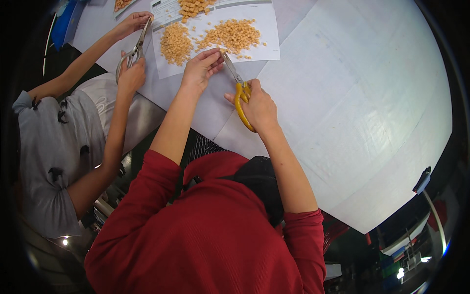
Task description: The person uses yellow-handled scissors to cut small pieces from a pile of peanuts on a white sheet. Another person in a grey shirt also cuts peanuts with silver scissors. The cut pieces accumulate on the sheet as the task continues.
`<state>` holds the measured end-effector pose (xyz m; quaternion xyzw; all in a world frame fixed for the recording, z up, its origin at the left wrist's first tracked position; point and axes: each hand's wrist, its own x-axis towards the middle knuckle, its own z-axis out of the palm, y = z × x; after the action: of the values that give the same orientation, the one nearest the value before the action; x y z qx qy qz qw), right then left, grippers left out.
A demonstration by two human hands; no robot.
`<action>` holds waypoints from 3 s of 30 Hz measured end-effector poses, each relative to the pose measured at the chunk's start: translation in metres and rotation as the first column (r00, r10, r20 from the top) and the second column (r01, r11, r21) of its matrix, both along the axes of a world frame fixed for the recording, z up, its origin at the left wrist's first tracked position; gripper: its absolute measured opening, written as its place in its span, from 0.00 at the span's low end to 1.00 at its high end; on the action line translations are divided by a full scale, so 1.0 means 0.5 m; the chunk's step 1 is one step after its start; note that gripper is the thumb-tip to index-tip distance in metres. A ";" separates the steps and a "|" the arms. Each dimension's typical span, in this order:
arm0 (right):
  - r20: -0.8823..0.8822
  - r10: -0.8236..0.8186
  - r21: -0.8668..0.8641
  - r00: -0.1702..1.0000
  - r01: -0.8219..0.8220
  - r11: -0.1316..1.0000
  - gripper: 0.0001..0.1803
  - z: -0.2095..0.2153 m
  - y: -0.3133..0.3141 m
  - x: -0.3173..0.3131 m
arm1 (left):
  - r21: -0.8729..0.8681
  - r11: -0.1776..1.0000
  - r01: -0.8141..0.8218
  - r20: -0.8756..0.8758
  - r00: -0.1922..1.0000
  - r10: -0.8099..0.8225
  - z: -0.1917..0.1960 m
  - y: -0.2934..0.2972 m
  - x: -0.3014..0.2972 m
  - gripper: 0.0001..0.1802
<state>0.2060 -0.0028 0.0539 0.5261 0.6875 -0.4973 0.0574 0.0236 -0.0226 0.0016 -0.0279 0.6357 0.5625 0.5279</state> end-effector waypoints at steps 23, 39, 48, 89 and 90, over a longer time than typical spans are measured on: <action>-0.023 -0.105 -0.065 0.994 0.103 0.993 0.38 -0.026 0.008 0.000 | -0.001 0.997 -0.074 0.035 0.997 0.074 -0.010 0.016 0.000 0.10; -0.004 -0.028 0.012 1.000 0.028 1.000 0.38 -0.007 0.022 -0.003 | 0.008 0.968 0.250 -0.229 0.943 -0.241 -0.002 0.031 -0.037 0.15; 0.034 -0.082 0.077 0.996 0.079 0.994 0.38 -0.010 0.045 -0.008 | -0.070 0.942 0.327 -0.543 0.780 -0.311 -0.011 0.060 -0.034 0.10; 0.005 -0.012 0.104 1.000 0.011 0.995 0.38 0.024 0.022 0.000 | 0.130 0.980 0.148 -0.120 0.984 -0.132 0.025 0.037 -0.028 0.09; 0.004 -0.010 0.105 1.000 0.010 0.994 0.38 0.023 0.022 -0.001 | 0.124 0.981 0.151 -0.135 0.982 -0.134 0.026 0.037 -0.028 0.08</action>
<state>0.2055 0.0084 0.0655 0.5330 0.7099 -0.4594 0.0287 0.0094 -0.0040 0.0144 0.0890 0.6289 0.5652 0.5264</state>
